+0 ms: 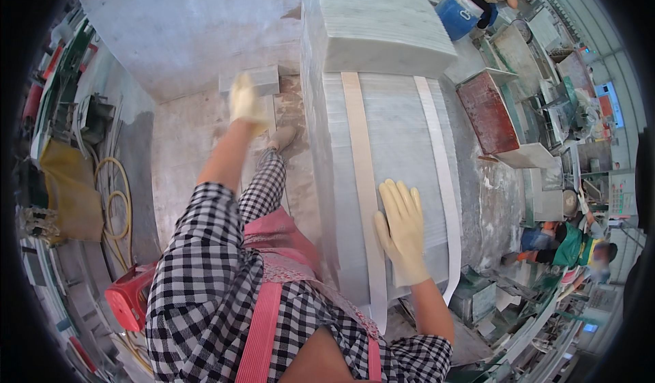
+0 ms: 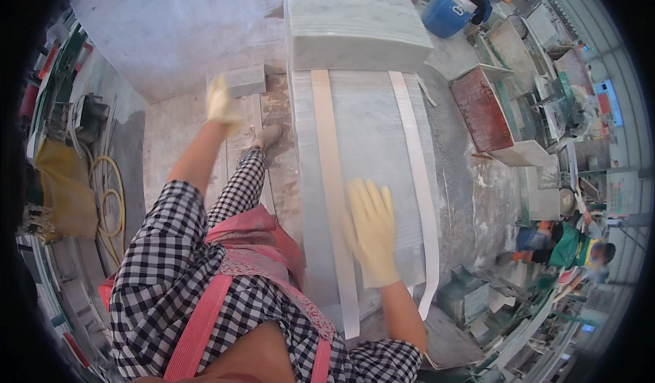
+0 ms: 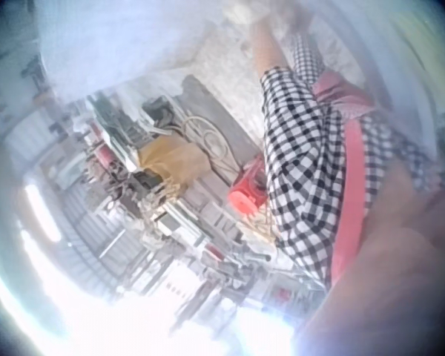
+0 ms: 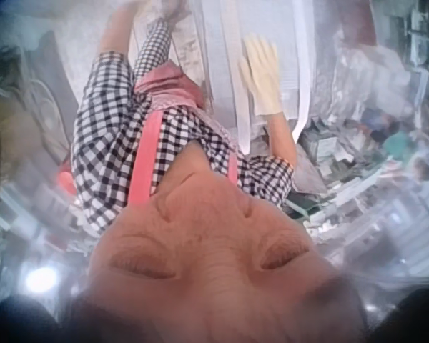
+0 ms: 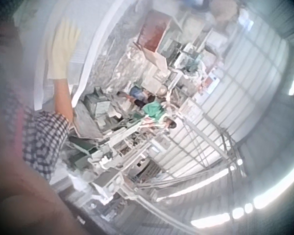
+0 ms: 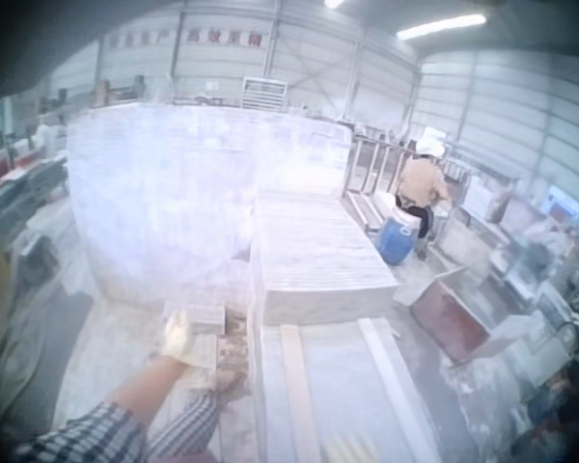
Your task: The person operates a stone processing machine, feeding rectangular stone slabs through a grinding or polishing belt. They handle each slab with gloved hands, guide it through the machine, then stack the processed pieces on a nearby surface. The person also briefly uses a hose to spray water on the floor.
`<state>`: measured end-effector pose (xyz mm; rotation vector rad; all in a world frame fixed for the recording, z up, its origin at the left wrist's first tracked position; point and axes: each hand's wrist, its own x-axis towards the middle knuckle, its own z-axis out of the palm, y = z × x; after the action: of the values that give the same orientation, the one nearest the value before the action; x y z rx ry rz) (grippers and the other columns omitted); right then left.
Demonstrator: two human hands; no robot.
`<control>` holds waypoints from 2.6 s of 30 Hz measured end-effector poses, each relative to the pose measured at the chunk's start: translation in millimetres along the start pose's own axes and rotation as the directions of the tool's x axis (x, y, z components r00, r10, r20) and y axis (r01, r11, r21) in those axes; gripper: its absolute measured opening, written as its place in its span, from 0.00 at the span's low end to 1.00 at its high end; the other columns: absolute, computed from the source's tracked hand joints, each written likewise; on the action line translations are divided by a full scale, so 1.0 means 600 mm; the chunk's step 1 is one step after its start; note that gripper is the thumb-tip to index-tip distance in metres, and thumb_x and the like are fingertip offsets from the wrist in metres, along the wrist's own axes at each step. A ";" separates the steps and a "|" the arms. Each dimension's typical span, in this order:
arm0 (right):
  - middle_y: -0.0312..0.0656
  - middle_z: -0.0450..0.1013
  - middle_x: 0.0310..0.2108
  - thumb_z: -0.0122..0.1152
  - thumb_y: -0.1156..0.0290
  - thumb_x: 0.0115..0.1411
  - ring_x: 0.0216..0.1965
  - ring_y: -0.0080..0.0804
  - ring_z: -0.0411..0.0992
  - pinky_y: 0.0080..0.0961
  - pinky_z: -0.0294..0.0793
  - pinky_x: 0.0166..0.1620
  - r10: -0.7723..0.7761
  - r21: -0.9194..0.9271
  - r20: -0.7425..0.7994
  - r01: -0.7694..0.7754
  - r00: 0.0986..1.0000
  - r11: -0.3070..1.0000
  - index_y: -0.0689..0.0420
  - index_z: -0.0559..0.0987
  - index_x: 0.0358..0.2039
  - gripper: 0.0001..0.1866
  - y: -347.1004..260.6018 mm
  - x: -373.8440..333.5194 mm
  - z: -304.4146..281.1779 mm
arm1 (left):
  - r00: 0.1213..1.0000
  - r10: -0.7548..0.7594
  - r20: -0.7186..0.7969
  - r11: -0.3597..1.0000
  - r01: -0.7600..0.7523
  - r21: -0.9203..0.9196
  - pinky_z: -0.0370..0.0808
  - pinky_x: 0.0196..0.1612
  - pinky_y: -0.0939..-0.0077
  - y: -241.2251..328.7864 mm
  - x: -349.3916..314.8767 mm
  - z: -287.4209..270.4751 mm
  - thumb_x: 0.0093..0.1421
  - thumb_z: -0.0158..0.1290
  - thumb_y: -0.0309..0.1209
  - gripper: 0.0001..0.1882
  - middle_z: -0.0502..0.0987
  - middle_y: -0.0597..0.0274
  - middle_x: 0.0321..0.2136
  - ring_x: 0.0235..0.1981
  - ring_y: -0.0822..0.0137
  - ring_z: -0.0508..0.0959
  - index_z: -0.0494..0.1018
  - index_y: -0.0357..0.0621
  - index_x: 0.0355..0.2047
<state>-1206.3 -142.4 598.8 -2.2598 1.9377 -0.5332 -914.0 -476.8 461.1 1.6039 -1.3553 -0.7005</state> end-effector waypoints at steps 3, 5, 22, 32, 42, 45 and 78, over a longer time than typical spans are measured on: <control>0.53 0.69 0.61 0.57 0.67 0.63 0.65 0.53 0.63 0.53 0.54 0.69 -0.037 0.013 -0.076 0.038 0.996 0.999 0.65 0.72 0.61 0.27 0.006 -0.007 0.009 | 0.823 -0.564 0.059 0.764 0.548 -0.341 0.70 0.60 0.62 -0.194 -0.104 -0.217 0.67 0.51 0.52 0.33 0.69 0.56 0.62 0.62 0.60 0.69 0.64 0.49 0.65; 0.54 0.69 0.61 0.54 0.67 0.65 0.66 0.54 0.63 0.51 0.53 0.70 -0.057 0.019 -0.124 0.060 0.991 0.998 0.65 0.72 0.60 0.25 0.010 -0.012 0.017 | 0.895 -0.440 -0.078 0.893 0.445 0.066 0.73 0.55 0.62 -0.347 -0.221 -0.389 0.65 0.50 0.48 0.25 0.74 0.55 0.55 0.56 0.58 0.73 0.70 0.47 0.57; 0.49 0.72 0.60 0.54 0.61 0.67 0.65 0.48 0.65 0.48 0.57 0.69 -0.099 -0.003 -0.271 0.102 0.957 0.995 0.58 0.75 0.59 0.24 0.031 -0.013 0.048 | 0.995 -0.023 -0.092 0.846 0.068 0.528 0.76 0.49 0.56 -0.418 -0.484 -0.577 0.60 0.54 0.39 0.19 0.83 0.44 0.39 0.43 0.46 0.83 0.82 0.38 0.43; 0.48 0.75 0.57 0.60 0.60 0.63 0.63 0.49 0.67 0.50 0.60 0.68 -0.107 0.091 -0.309 0.142 0.945 0.986 0.58 0.77 0.56 0.23 0.057 -0.011 0.065 | 0.818 0.351 0.456 0.838 -0.492 0.236 0.73 0.58 0.55 -0.180 -0.517 -0.388 0.60 0.59 0.32 0.12 0.80 0.42 0.50 0.54 0.42 0.77 0.82 0.46 0.44; 0.51 0.75 0.57 0.61 0.68 0.64 0.62 0.49 0.69 0.38 0.65 0.65 0.282 0.325 -0.569 -0.104 0.772 0.940 0.59 0.80 0.53 0.18 -0.082 -0.180 0.015 | 0.862 -0.258 0.436 0.774 -0.085 0.627 0.76 0.52 0.57 -0.528 -0.594 -0.657 0.64 0.53 0.39 0.16 0.82 0.45 0.44 0.48 0.48 0.81 0.81 0.46 0.46; 0.50 0.75 0.57 0.61 0.70 0.65 0.62 0.44 0.70 0.34 0.65 0.65 0.491 0.443 -0.627 -0.242 0.605 0.863 0.61 0.79 0.54 0.18 -0.187 -0.391 0.024 | 0.753 -0.456 0.473 0.615 -0.117 0.780 0.76 0.52 0.56 -0.662 -0.542 -0.706 0.64 0.50 0.43 0.20 0.82 0.45 0.44 0.47 0.47 0.81 0.80 0.43 0.48; 0.42 0.76 0.50 0.53 0.54 0.71 0.52 0.30 0.72 0.28 0.70 0.53 0.837 0.629 0.310 -0.563 -0.451 -0.537 0.62 0.77 0.56 0.24 -1.063 -1.516 0.705 | 0.344 0.527 0.777 0.789 -0.538 -0.297 0.67 0.59 0.69 -0.133 -0.808 -0.358 0.68 0.50 0.51 0.32 0.79 0.49 0.48 0.53 0.59 0.75 0.72 0.30 0.56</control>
<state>-577.1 797.6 233.7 0.7211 2.2959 -1.0579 -809.9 47.6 424.4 0.6225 -2.4422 -1.0894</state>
